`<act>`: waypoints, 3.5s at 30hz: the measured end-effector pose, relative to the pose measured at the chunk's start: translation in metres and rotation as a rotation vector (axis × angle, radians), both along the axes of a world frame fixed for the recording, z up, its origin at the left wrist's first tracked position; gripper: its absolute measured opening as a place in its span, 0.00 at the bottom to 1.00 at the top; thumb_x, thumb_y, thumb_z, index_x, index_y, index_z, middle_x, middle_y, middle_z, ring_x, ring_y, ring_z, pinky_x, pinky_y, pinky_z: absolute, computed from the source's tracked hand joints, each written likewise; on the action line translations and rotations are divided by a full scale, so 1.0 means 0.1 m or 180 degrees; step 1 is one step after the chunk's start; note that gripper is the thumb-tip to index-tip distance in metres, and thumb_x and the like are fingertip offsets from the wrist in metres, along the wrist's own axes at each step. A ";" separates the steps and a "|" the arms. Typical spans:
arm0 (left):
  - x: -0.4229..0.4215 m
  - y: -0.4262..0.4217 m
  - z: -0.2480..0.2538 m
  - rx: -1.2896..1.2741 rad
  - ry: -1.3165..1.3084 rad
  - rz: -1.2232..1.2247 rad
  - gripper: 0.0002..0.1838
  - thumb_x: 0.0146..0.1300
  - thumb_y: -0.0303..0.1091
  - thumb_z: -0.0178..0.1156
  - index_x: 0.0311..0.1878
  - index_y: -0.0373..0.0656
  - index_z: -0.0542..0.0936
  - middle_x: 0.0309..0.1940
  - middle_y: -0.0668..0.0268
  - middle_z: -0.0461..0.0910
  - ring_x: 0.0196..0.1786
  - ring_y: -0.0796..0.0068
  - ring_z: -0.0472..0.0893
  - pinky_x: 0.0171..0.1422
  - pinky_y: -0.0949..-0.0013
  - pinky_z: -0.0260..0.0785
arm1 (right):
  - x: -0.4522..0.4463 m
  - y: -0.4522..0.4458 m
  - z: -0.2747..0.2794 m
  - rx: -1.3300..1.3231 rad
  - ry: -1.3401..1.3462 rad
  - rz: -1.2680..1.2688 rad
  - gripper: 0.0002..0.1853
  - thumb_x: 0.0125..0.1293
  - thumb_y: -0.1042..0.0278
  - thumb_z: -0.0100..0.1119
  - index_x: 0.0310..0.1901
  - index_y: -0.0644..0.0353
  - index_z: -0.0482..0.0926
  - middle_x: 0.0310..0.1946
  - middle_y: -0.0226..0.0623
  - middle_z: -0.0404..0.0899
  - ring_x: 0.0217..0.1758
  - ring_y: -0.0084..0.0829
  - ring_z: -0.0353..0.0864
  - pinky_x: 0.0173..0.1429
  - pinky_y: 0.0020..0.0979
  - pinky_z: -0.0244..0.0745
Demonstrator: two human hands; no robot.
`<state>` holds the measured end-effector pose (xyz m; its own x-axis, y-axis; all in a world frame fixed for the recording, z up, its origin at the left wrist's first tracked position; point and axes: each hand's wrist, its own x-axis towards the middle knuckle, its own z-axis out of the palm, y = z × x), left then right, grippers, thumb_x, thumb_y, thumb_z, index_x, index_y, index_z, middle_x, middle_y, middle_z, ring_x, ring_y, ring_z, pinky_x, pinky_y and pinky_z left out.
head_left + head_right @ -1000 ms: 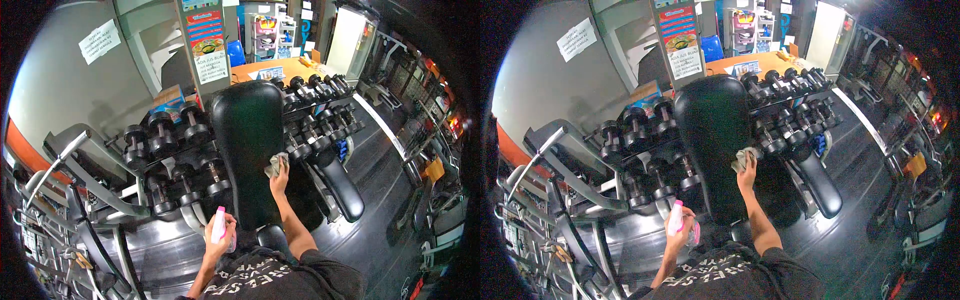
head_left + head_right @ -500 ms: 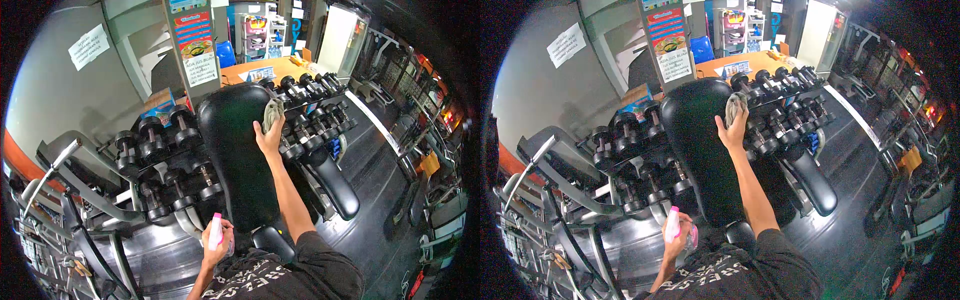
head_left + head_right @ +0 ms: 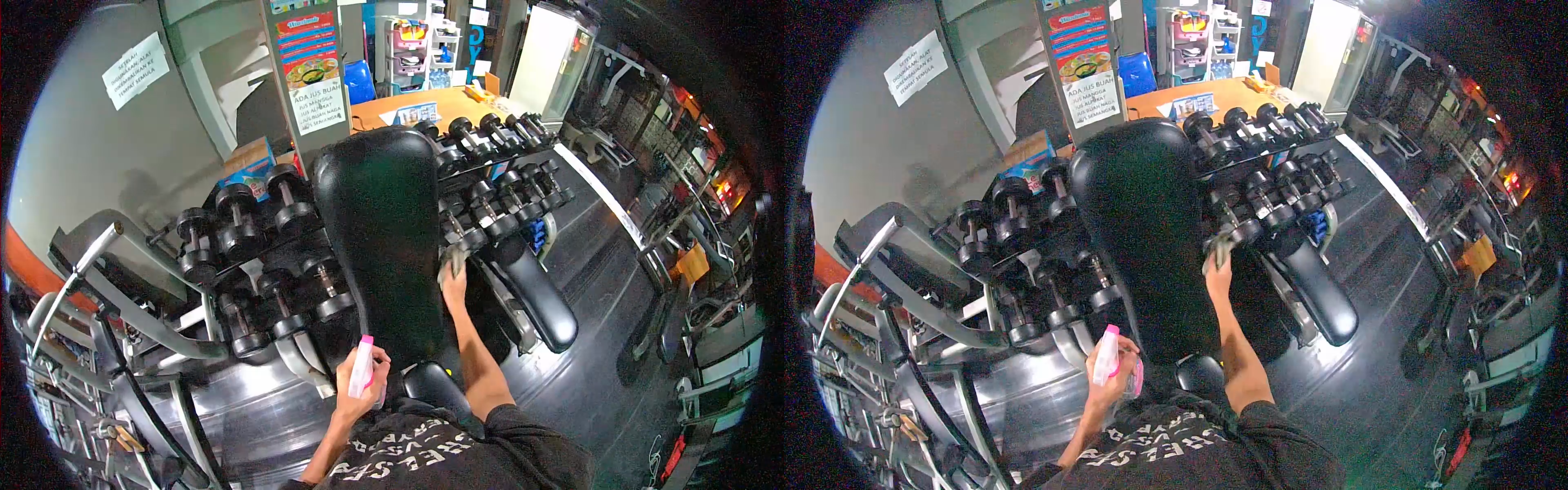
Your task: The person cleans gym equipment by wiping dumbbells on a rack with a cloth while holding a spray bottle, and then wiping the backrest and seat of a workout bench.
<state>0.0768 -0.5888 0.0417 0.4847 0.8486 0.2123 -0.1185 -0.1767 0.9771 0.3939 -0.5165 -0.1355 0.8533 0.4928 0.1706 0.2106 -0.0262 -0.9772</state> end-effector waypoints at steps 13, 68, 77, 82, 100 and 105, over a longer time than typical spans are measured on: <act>-0.21 -0.03 0.01 0.0118 0.0173 0.0284 0.05 0.60 0.22 0.59 0.39 0.36 0.77 0.19 0.70 0.76 0.21 0.84 0.74 0.27 0.77 0.66 | -0.02 0.75 1.30 0.0739 -0.1233 0.0052 0.20 0.70 0.66 0.52 0.60 0.67 0.68 0.53 0.51 0.74 0.58 0.48 0.73 0.61 0.36 0.67; -0.48 0.05 -0.01 -0.0276 0.0239 0.0673 0.05 0.60 0.22 0.57 0.40 0.35 0.75 0.27 0.66 0.77 0.23 0.81 0.76 0.28 0.74 0.68 | -1.23 -0.47 -0.02 -0.0045 -0.1618 0.0485 0.23 0.56 0.79 0.59 0.57 0.64 0.75 0.58 0.50 0.73 0.58 0.51 0.76 0.61 0.38 0.72; -0.54 0.05 -0.02 -0.0145 0.0323 0.0769 0.06 0.59 0.20 0.57 0.40 0.36 0.76 0.29 0.66 0.78 0.24 0.82 0.75 0.29 0.75 0.68 | -1.32 0.26 1.30 0.0811 -0.2530 0.0339 0.25 0.51 0.82 0.58 0.54 0.57 0.79 0.57 0.50 0.73 0.65 0.56 0.68 0.68 0.45 0.66; -0.65 0.01 -0.01 -0.0415 0.0079 0.0811 0.07 0.58 0.20 0.58 0.40 0.36 0.76 0.28 0.67 0.78 0.24 0.84 0.74 0.29 0.76 0.67 | -1.49 0.33 0.44 0.0635 -0.2683 0.0255 0.23 0.53 0.83 0.56 0.50 0.50 0.83 0.56 0.48 0.73 0.63 0.52 0.70 0.66 0.45 0.70; -0.64 -0.10 -0.04 -0.0269 0.0195 0.0667 0.05 0.58 0.19 0.57 0.39 0.36 0.76 0.22 0.69 0.76 0.22 0.84 0.74 0.29 0.78 0.65 | -1.64 0.33 1.49 0.0524 -0.3038 0.0194 0.28 0.50 0.80 0.61 0.55 0.46 0.80 0.59 0.45 0.68 0.61 0.49 0.68 0.65 0.45 0.64; -0.69 -0.13 0.01 -0.0316 0.0071 0.0852 0.05 0.58 0.19 0.57 0.38 0.35 0.75 0.23 0.68 0.76 0.22 0.83 0.75 0.29 0.77 0.67 | -1.72 0.47 0.87 0.0215 -0.3398 0.0007 0.27 0.50 0.78 0.60 0.53 0.42 0.81 0.51 0.39 0.68 0.53 0.45 0.68 0.58 0.42 0.68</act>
<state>0.0076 -0.6014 0.0424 0.2443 0.9630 0.1135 -0.0587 -0.1021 0.9930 0.2221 -0.4691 -0.0486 0.2453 0.4558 0.8556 0.9578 0.0224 -0.2866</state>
